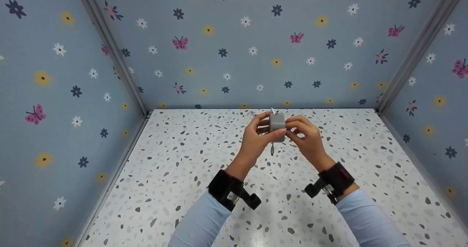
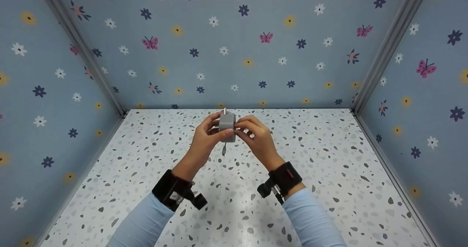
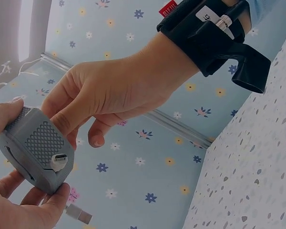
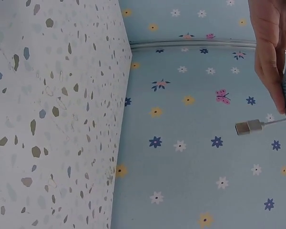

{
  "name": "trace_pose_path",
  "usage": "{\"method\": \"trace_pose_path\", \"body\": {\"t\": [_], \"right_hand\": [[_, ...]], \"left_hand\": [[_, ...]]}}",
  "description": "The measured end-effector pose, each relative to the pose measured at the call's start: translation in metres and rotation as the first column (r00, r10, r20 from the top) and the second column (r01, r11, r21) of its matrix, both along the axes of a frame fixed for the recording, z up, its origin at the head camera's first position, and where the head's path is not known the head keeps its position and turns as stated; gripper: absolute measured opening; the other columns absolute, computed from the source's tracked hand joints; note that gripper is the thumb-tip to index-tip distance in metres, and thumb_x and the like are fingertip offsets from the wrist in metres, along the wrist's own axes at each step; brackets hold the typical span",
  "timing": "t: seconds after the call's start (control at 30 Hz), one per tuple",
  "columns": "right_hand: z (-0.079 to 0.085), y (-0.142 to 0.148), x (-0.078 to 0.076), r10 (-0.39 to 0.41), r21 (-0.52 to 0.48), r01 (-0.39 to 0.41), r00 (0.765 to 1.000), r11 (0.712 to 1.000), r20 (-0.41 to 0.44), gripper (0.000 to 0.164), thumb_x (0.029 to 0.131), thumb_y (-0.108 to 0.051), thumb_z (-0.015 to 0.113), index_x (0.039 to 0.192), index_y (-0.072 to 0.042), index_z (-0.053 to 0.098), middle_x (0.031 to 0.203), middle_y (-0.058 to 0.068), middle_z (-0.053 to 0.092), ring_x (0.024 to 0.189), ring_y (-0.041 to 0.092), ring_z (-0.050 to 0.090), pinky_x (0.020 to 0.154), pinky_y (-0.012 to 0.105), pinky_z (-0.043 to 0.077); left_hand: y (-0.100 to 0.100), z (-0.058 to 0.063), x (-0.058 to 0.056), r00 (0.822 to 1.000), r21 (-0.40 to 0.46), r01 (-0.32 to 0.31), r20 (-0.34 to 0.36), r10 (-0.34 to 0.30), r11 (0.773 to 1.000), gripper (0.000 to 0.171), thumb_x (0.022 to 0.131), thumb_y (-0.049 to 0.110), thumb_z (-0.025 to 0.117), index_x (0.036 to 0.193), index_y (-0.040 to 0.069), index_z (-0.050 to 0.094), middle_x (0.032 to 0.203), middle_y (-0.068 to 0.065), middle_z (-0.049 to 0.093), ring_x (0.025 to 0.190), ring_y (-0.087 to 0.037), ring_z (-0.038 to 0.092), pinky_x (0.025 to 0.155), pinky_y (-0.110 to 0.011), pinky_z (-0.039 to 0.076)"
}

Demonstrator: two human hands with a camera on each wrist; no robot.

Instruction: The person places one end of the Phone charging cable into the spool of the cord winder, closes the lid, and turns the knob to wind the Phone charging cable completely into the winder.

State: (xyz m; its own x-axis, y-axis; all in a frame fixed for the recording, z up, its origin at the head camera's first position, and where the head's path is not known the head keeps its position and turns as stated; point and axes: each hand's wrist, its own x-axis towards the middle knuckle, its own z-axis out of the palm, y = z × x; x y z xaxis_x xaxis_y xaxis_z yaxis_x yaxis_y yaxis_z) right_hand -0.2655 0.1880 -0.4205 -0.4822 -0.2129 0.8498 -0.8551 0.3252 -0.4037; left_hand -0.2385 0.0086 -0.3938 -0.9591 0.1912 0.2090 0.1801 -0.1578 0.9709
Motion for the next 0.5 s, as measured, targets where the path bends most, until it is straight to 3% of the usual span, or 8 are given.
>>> {"method": "trace_pose_path", "body": {"t": [0.23,0.4,0.5], "right_hand": [[0.0015,-0.0017,0.0023,0.025,-0.011,-0.024,0.997,1.0,0.07,0.016,0.081,0.013,0.068,0.091,0.0,0.067,0.087,0.012,0.063,0.078,0.004,0.058,0.059,0.013,0.048],[0.0022,-0.0027,0.0039,0.073,-0.046,-0.069,0.992,0.997,0.098,0.017,0.082,0.016,0.065,0.087,0.0,0.066,0.09,0.014,0.059,0.081,0.003,0.056,0.058,0.013,0.047],[0.0071,-0.0043,0.0075,0.099,-0.112,-0.078,0.975,0.991,0.197,0.016,0.086,0.015,0.061,0.079,0.001,0.064,0.094,0.014,0.055,0.082,0.007,0.054,0.056,0.015,0.047]], "left_hand": [[-0.0002,-0.0002,0.0011,1.0,-0.003,-0.001,-0.012,0.001,1.0,0.063,0.082,0.017,0.076,0.14,0.013,0.049,0.125,-0.013,0.054,0.114,-0.025,0.057,0.087,-0.035,0.055],[0.0005,-0.0012,0.0009,1.0,0.003,-0.001,-0.007,0.001,1.0,0.062,0.082,0.017,0.076,0.139,0.015,0.05,0.125,-0.013,0.055,0.113,-0.025,0.057,0.086,-0.035,0.056],[0.0013,-0.0018,0.0008,1.0,-0.001,0.003,-0.002,-0.003,1.0,0.063,0.082,0.017,0.077,0.139,0.014,0.05,0.126,-0.012,0.055,0.113,-0.025,0.057,0.086,-0.035,0.056]]}}
